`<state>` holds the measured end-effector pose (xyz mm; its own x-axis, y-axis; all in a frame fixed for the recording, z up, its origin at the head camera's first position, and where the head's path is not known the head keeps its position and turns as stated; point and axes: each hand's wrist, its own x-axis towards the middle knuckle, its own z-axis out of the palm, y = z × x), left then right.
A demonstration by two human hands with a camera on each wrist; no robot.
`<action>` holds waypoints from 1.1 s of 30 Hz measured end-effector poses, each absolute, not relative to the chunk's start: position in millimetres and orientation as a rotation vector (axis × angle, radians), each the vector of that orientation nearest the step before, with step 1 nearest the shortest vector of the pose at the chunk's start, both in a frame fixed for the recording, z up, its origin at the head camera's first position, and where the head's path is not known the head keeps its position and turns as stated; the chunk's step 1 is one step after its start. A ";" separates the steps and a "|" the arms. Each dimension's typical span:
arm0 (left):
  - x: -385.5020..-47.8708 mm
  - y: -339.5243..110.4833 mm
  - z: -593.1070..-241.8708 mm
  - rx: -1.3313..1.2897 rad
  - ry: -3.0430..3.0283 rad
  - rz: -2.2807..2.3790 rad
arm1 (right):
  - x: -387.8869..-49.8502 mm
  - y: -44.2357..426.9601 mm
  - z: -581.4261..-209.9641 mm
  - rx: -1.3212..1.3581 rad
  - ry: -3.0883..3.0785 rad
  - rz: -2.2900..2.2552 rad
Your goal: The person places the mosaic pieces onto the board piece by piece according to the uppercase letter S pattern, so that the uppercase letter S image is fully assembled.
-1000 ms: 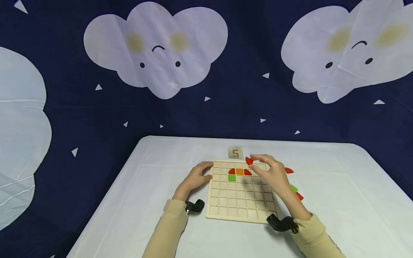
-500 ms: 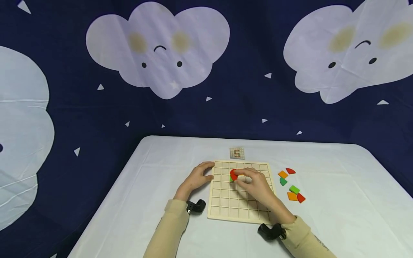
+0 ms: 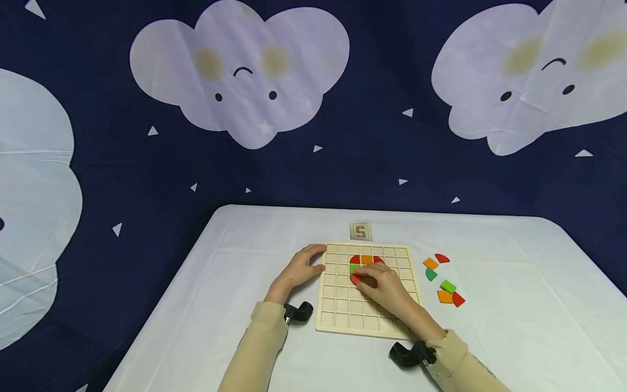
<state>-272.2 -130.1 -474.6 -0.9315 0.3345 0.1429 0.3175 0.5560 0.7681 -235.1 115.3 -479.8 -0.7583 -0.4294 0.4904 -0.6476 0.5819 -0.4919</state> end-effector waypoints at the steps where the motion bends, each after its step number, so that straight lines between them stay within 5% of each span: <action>1: -272.4 -130.0 -474.6 0.579 2.754 1.353 | -235.2 115.5 -480.1 0.879 -2.497 0.955; 21: -271.3 -129.1 -473.9 0.589 2.765 1.353 | -234.7 118.2 -478.1 0.874 -2.518 1.024; 33: -272.3 -129.6 -475.5 0.575 2.769 1.333 | -239.3 190.1 -404.5 0.476 -2.358 1.334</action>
